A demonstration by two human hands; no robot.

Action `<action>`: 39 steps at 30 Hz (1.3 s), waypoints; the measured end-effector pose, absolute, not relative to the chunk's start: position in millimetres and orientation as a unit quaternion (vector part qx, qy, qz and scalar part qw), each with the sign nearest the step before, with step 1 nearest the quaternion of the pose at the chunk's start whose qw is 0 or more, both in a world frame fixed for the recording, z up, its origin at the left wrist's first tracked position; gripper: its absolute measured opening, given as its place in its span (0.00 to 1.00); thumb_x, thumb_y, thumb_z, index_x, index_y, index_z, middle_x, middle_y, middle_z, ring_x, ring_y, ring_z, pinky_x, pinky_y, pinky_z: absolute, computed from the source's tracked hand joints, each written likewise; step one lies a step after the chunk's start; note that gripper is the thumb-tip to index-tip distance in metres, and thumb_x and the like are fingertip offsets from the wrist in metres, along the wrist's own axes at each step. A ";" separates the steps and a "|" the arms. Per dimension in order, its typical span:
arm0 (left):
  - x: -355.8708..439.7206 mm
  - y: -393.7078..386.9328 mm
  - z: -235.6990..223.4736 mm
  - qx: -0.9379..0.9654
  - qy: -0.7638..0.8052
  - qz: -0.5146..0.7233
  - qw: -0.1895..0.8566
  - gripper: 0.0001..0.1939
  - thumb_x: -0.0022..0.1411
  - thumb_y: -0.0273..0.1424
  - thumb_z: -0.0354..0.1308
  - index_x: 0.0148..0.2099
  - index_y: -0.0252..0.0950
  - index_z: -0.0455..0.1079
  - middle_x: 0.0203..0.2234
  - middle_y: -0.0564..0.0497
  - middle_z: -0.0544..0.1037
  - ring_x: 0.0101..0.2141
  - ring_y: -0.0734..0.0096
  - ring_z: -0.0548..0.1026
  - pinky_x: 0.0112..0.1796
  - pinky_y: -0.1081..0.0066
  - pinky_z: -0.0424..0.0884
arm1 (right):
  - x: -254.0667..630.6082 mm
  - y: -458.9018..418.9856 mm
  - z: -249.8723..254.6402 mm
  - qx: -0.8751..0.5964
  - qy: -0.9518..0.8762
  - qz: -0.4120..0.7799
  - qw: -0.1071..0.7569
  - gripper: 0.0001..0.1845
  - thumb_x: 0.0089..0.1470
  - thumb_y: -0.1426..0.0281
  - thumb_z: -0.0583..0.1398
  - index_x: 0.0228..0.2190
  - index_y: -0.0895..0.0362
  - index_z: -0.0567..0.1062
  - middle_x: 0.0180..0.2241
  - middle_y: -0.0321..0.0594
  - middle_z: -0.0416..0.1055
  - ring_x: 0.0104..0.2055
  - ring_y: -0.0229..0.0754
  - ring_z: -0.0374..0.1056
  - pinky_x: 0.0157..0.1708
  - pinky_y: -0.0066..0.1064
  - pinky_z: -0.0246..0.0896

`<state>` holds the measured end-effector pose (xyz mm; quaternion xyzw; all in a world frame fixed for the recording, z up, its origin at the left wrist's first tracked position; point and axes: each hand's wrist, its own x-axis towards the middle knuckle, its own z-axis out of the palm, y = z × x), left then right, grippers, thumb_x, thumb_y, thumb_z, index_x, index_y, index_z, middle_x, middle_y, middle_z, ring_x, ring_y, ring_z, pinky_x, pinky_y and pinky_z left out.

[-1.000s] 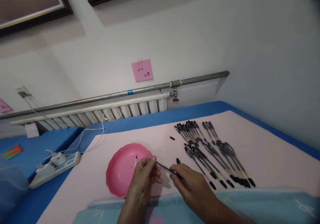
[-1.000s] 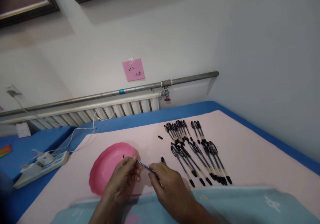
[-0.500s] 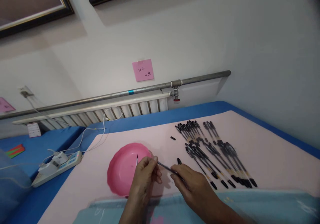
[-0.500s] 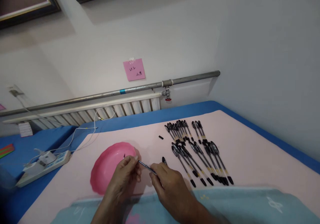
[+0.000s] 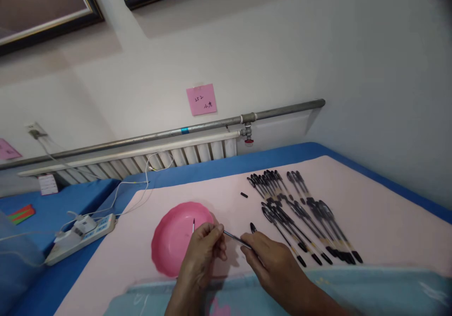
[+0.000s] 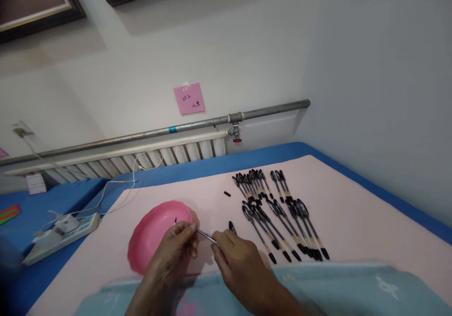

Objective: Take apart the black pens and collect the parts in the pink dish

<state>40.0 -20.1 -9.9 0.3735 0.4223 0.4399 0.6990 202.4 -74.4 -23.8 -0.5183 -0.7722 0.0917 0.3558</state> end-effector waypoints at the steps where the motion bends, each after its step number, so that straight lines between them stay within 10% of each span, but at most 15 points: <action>1: 39.5 -20.0 -10.0 0.373 0.415 0.440 0.704 0.13 0.48 0.35 0.65 0.25 0.32 0.65 0.14 0.55 0.69 0.15 0.82 0.65 0.18 0.79 0.62 | 202.5 -74.5 -24.0 -0.519 -0.770 0.094 0.358 0.08 0.59 0.73 0.50 0.37 0.54 0.68 0.29 0.37 0.69 0.30 0.38 0.66 0.30 0.27 0.57; 16: 39.4 -19.4 -7.3 0.334 0.407 0.456 0.718 0.17 0.43 0.35 0.68 0.35 0.32 0.71 0.19 0.55 0.72 0.16 0.82 0.65 0.17 0.80 0.59 | 202.6 -75.8 -19.2 -0.524 -0.753 0.109 0.383 0.08 0.59 0.73 0.49 0.37 0.54 0.67 0.29 0.38 0.69 0.30 0.39 0.67 0.29 0.27 0.58; 33: 61.4 -24.8 -8.3 0.464 0.424 0.430 0.648 0.19 0.47 0.44 0.62 0.22 0.34 0.62 0.11 0.57 0.63 0.12 0.82 0.58 0.16 0.77 0.54 | 218.3 -88.7 -0.3 -0.525 -0.755 0.141 0.367 0.08 0.57 0.72 0.50 0.33 0.54 0.69 0.28 0.38 0.71 0.30 0.40 0.68 0.29 0.27 0.59; 39: 111.8 15.4 -1.2 0.599 0.484 0.428 0.473 0.13 0.57 0.34 0.52 0.42 0.35 0.70 0.45 0.41 0.72 0.42 0.63 0.71 0.38 0.68 0.67 | 274.8 -80.4 -0.2 -0.613 -0.622 0.179 0.452 0.12 0.57 0.63 0.50 0.29 0.54 0.70 0.17 0.31 0.64 0.19 0.38 0.62 0.20 0.27 0.54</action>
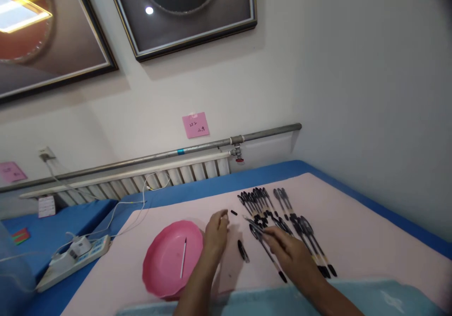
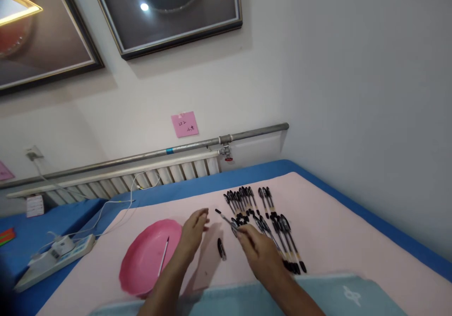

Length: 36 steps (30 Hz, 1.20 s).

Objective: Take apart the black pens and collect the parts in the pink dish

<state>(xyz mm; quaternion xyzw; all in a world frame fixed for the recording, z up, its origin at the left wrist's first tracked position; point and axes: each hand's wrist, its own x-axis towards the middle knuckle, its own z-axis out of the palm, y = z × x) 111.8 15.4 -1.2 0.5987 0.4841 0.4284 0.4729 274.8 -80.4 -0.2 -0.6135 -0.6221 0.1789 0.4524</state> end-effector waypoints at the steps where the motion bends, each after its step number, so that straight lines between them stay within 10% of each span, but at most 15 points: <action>1: 121.2 25.9 -1.6 0.622 0.492 0.422 0.439 0.11 0.55 0.29 0.55 0.41 0.35 0.71 0.49 0.41 0.70 0.49 0.61 0.67 0.44 0.67 0.64 | 281.7 -79.0 -1.7 -0.625 -0.591 0.184 0.476 0.12 0.56 0.61 0.50 0.29 0.54 0.70 0.16 0.30 0.62 0.18 0.38 0.60 0.18 0.27 0.53; 10: 163.2 58.9 -9.6 0.741 0.587 0.236 0.224 0.06 0.59 0.30 0.55 0.36 0.31 0.69 0.38 0.46 0.73 0.42 0.64 0.70 0.45 0.59 0.63 | 298.2 -82.7 2.1 -0.596 -0.516 0.267 0.554 0.12 0.53 0.60 0.53 0.31 0.54 0.71 0.16 0.29 0.60 0.16 0.36 0.56 0.17 0.26 0.54; 20: 24.9 -6.7 51.8 0.671 0.716 0.181 0.064 0.09 0.54 0.26 0.52 0.39 0.30 0.66 0.40 0.35 0.70 0.43 0.51 0.68 0.41 0.60 0.58 | 283.3 -103.0 23.7 -0.554 -0.477 0.346 0.589 0.12 0.51 0.61 0.55 0.30 0.56 0.72 0.18 0.31 0.61 0.18 0.34 0.55 0.16 0.24 0.51; 36: 121.4 -14.7 -5.2 0.484 0.546 0.317 0.606 0.08 0.51 0.33 0.58 0.24 0.34 0.65 0.18 0.47 0.74 0.25 0.63 0.76 0.30 0.66 0.69 | 287.0 -95.8 9.2 -0.553 -0.507 0.353 0.559 0.16 0.51 0.60 0.52 0.37 0.56 0.71 0.19 0.31 0.64 0.19 0.37 0.58 0.19 0.27 0.52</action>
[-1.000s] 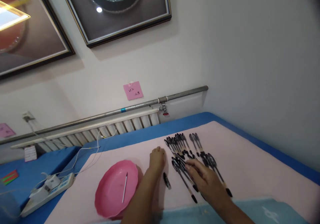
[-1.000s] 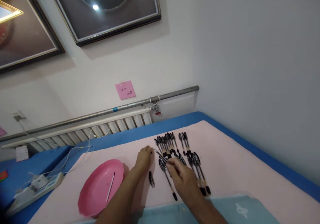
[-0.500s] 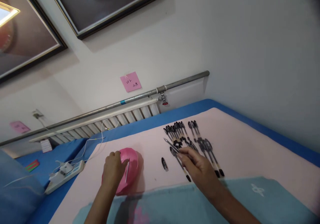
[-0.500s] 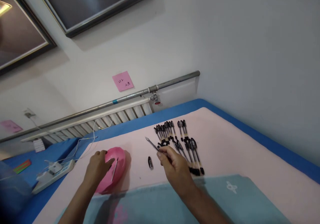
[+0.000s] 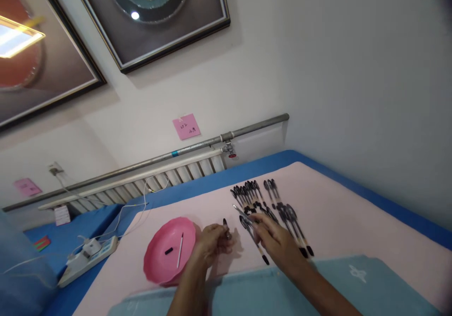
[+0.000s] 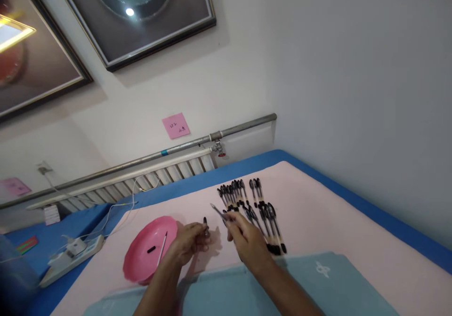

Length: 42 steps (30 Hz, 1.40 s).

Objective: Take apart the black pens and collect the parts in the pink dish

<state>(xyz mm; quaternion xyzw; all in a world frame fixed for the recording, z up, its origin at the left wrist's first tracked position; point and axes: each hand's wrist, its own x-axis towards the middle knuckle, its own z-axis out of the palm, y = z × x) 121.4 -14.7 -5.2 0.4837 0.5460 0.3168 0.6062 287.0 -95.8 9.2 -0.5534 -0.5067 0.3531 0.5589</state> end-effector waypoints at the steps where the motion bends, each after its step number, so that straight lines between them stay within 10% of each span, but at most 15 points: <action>1: 114.8 -16.0 -1.5 0.455 0.520 0.341 0.637 0.08 0.52 0.33 0.58 0.27 0.34 0.66 0.21 0.47 0.75 0.27 0.65 0.76 0.32 0.66 0.70 | 285.3 -96.4 8.9 -0.541 -0.525 0.359 0.550 0.16 0.52 0.60 0.51 0.38 0.55 0.71 0.21 0.33 0.66 0.19 0.37 0.58 0.19 0.27 0.52; 20: 86.2 -22.4 -8.5 0.103 0.212 0.437 0.868 0.09 0.60 0.24 0.51 0.35 0.28 0.73 0.29 0.45 0.80 0.33 0.69 0.78 0.38 0.69 0.70 | 264.0 -99.5 16.3 -0.500 -0.274 0.590 0.572 0.18 0.39 0.61 0.62 0.34 0.56 0.69 0.17 0.26 0.57 0.13 0.24 0.40 0.12 0.20 0.30; 42: 108.4 -45.3 -8.0 0.337 0.276 0.444 0.783 0.10 0.47 0.30 0.66 0.27 0.32 0.67 0.18 0.54 0.72 0.19 0.79 0.69 0.24 0.77 0.65 | 232.2 -98.9 0.4 -0.468 -0.392 0.535 0.584 0.13 0.50 0.60 0.60 0.32 0.56 0.67 0.18 0.27 0.60 0.15 0.28 0.53 0.12 0.21 0.47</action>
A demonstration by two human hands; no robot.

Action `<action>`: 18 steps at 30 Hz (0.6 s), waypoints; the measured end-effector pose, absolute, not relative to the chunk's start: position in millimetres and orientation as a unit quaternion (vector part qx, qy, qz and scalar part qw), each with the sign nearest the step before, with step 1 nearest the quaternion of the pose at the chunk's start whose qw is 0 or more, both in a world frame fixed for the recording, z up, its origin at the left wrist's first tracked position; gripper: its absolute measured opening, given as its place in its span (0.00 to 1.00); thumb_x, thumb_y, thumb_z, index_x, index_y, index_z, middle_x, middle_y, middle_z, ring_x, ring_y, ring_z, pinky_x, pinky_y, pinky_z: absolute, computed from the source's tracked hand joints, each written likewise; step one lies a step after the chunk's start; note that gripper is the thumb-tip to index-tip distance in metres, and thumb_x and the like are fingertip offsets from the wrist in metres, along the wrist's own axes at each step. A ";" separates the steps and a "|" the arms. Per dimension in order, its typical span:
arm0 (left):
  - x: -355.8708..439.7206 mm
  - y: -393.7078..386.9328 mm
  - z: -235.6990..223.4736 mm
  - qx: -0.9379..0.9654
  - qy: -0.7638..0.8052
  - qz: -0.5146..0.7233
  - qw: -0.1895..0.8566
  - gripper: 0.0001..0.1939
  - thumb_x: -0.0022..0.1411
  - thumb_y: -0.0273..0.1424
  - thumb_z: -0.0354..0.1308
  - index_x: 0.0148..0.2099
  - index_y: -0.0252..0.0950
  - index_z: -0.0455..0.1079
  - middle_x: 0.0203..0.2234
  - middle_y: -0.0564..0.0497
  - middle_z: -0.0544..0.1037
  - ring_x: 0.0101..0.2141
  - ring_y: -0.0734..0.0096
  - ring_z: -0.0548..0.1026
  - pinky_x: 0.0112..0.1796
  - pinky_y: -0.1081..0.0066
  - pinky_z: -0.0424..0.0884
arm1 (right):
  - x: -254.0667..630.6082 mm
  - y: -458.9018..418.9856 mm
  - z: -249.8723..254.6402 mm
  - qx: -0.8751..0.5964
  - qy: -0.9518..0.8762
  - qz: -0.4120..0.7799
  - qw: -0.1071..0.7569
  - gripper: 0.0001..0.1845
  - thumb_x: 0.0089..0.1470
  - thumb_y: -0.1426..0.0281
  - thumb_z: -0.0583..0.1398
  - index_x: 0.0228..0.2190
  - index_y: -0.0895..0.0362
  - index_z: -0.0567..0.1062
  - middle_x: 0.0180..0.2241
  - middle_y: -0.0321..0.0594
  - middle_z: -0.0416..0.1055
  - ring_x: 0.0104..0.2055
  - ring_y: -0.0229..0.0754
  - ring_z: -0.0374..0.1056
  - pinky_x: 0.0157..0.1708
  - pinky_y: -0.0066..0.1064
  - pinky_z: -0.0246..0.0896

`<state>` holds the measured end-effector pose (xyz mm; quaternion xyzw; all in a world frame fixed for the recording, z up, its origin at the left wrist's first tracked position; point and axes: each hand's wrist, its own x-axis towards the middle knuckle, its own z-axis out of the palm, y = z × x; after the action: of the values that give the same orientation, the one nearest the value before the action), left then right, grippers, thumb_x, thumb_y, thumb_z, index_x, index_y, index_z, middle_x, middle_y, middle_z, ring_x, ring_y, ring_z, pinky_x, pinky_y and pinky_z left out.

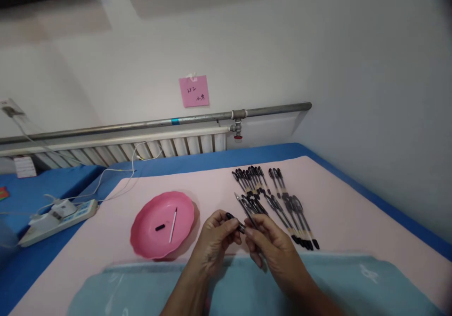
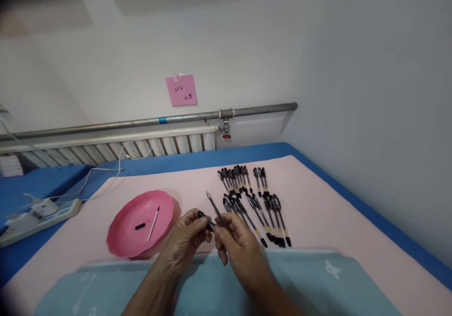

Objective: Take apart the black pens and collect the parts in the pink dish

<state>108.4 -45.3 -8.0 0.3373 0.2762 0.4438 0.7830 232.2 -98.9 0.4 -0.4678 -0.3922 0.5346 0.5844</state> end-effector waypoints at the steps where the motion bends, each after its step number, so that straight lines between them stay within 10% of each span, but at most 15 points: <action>1: 107.9 -46.3 -6.7 0.336 0.276 0.436 0.788 0.10 0.48 0.31 0.65 0.27 0.32 0.67 0.18 0.53 0.73 0.20 0.78 0.70 0.25 0.76 0.65 | 232.5 -98.3 0.7 -0.468 -0.389 0.536 0.585 0.13 0.49 0.60 0.60 0.30 0.57 0.67 0.17 0.27 0.61 0.14 0.28 0.53 0.12 0.21 0.47; 18: 108.8 -53.8 -0.5 0.414 0.300 0.414 0.753 0.12 0.45 0.31 0.66 0.32 0.30 0.71 0.23 0.49 0.75 0.25 0.71 0.73 0.32 0.70 0.67 | 234.3 -96.3 -2.7 -0.498 -0.372 0.477 0.621 0.17 0.45 0.57 0.62 0.30 0.56 0.66 0.17 0.28 0.63 0.14 0.30 0.57 0.12 0.23 0.53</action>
<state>108.8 -53.8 -0.5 0.4142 0.3004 0.4141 0.7528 234.3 -96.3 -2.7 -0.4984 -0.3723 0.4766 0.6212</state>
